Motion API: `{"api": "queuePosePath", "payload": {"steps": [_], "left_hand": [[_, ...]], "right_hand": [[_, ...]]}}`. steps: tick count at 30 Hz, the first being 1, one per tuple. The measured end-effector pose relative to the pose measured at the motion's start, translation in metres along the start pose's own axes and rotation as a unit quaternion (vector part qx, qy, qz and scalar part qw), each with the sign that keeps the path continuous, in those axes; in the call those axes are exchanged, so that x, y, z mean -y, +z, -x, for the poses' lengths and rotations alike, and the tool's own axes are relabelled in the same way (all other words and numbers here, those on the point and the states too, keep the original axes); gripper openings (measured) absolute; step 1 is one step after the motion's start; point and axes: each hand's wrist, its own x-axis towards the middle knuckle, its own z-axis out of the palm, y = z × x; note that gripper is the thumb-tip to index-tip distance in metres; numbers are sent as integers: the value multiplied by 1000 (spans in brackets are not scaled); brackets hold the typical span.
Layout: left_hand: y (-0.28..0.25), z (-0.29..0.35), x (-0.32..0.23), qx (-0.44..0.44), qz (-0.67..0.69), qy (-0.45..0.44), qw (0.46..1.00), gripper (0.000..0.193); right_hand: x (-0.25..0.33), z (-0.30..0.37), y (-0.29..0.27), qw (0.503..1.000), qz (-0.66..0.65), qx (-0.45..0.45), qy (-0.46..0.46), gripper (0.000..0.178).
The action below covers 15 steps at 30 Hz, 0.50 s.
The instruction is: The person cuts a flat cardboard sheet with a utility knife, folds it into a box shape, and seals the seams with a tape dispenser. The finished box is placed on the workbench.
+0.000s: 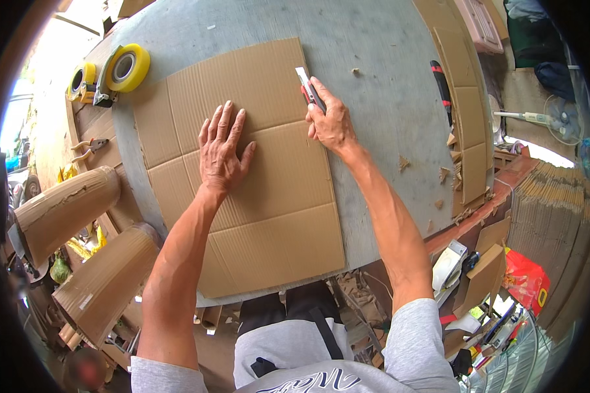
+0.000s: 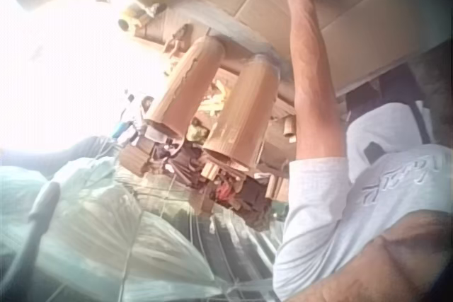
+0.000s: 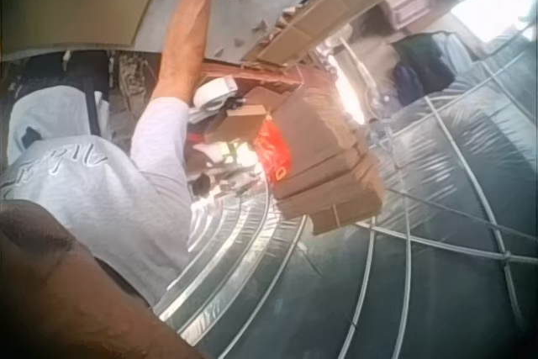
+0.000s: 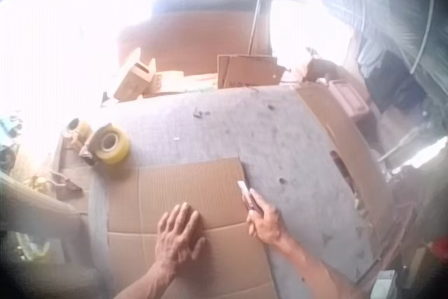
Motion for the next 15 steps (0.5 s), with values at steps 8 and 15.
{"api": "queuePosePath", "payload": {"steps": [8, 15], "left_hand": [[0, 0, 1, -3, 5, 1, 1000, 71], [0, 0, 1, -4, 6, 1, 1000, 71]], "right_hand": [[-1, 9, 0, 1000, -12, 2, -14, 58], [-1, 15, 1, 1000, -17, 11, 8, 58]]}}
